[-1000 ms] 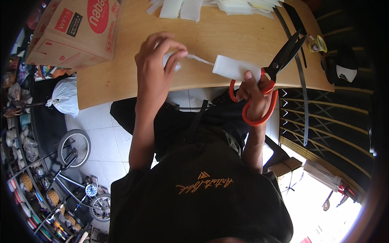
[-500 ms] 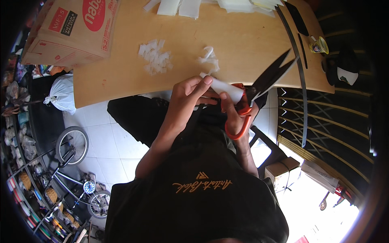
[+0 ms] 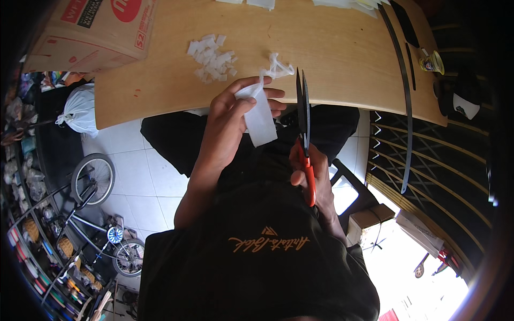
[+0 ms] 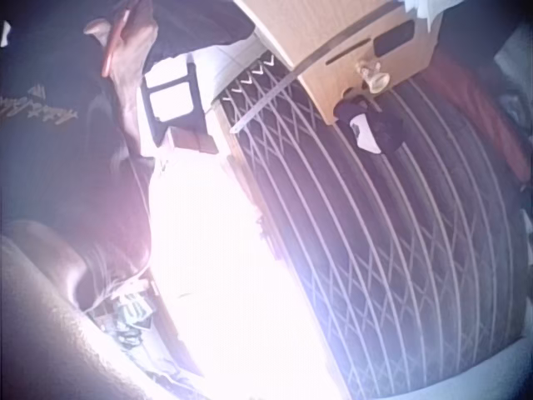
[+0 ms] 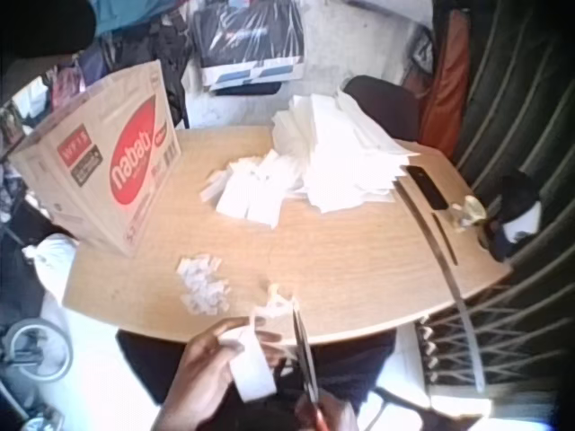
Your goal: The person uses shears to cut several small rectangular pieces of white textile material from larger strips and places the cut pieces into a cardboard box.
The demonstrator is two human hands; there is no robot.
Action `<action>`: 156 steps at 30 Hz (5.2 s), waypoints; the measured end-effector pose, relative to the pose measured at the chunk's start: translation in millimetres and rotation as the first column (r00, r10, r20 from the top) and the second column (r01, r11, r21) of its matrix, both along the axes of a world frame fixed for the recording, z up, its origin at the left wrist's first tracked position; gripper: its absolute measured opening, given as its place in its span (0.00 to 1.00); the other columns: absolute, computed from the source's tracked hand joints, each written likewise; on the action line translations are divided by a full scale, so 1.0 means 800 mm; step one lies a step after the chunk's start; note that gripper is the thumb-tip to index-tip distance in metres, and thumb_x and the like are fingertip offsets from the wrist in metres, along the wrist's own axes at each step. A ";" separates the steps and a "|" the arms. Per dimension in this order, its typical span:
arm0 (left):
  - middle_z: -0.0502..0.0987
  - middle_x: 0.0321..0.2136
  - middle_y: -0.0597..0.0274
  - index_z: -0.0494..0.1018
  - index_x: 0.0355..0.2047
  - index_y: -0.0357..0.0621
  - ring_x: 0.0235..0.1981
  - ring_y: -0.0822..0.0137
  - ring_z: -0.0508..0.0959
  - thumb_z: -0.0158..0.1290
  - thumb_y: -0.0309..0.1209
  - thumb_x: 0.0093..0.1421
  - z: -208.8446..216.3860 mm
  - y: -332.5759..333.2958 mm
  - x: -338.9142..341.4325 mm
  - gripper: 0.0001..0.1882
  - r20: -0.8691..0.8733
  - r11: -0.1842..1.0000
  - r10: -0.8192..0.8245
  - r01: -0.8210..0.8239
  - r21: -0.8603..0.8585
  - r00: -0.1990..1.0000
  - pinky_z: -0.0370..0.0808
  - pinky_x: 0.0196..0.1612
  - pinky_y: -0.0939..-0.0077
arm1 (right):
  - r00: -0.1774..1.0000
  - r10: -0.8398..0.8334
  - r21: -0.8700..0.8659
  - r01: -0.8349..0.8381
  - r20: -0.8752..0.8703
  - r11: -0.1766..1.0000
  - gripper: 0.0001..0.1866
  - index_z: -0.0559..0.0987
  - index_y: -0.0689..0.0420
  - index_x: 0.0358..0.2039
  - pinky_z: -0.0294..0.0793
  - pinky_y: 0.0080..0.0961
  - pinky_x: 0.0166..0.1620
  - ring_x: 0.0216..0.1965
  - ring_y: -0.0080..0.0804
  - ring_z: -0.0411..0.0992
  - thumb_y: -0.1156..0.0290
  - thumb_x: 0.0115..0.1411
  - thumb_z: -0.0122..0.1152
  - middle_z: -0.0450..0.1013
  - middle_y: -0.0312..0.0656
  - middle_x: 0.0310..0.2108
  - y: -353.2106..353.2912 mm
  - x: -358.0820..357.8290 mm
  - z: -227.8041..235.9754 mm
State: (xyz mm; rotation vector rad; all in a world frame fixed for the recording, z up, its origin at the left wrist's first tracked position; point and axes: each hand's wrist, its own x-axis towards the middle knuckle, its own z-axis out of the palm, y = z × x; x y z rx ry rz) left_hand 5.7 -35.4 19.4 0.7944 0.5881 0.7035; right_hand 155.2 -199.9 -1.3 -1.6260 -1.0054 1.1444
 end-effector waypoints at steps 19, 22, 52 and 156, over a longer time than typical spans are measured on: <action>0.77 0.31 0.52 0.70 0.48 0.35 0.17 0.70 0.76 0.51 0.31 0.68 0.031 -0.012 0.000 0.13 -0.262 0.972 0.032 0.032 0.235 0.965 0.66 0.20 0.81 | 0.957 0.252 -0.120 -0.236 0.145 0.964 0.40 0.73 0.60 0.31 0.68 0.33 0.28 0.20 0.44 0.70 0.32 0.37 0.72 0.67 0.42 0.17 -0.012 0.016 0.025; 0.77 0.28 0.54 0.70 0.50 0.36 0.15 0.72 0.74 0.51 0.30 0.67 0.034 -0.014 -0.001 0.14 -0.307 0.960 0.004 0.082 0.268 0.952 0.64 0.18 0.82 | 0.954 0.282 -0.116 -0.270 0.099 0.956 0.40 0.73 0.60 0.31 0.69 0.34 0.29 0.21 0.46 0.71 0.33 0.38 0.72 0.68 0.43 0.17 -0.010 0.021 0.028; 0.78 0.25 0.50 0.73 0.43 0.31 0.13 0.74 0.73 0.54 0.24 0.63 0.020 0.026 -0.023 0.10 -0.189 0.841 -0.504 0.529 0.115 0.843 0.67 0.16 0.86 | 0.948 0.319 -0.217 -0.312 -0.003 0.925 0.35 0.75 0.64 0.22 0.62 0.31 0.25 0.17 0.32 0.64 0.41 0.39 0.76 0.65 0.40 0.13 -0.005 0.052 0.042; 0.80 0.37 0.56 0.74 0.44 0.34 0.40 0.71 0.80 0.63 0.22 0.56 0.021 0.008 -0.002 0.16 -0.266 0.927 0.109 -0.002 0.375 0.958 0.77 0.44 0.78 | 0.945 -0.179 0.195 0.236 -0.273 0.952 0.18 0.75 0.66 0.33 0.65 0.19 0.24 0.19 0.21 0.67 0.61 0.59 0.66 0.72 0.38 0.22 0.068 0.010 0.022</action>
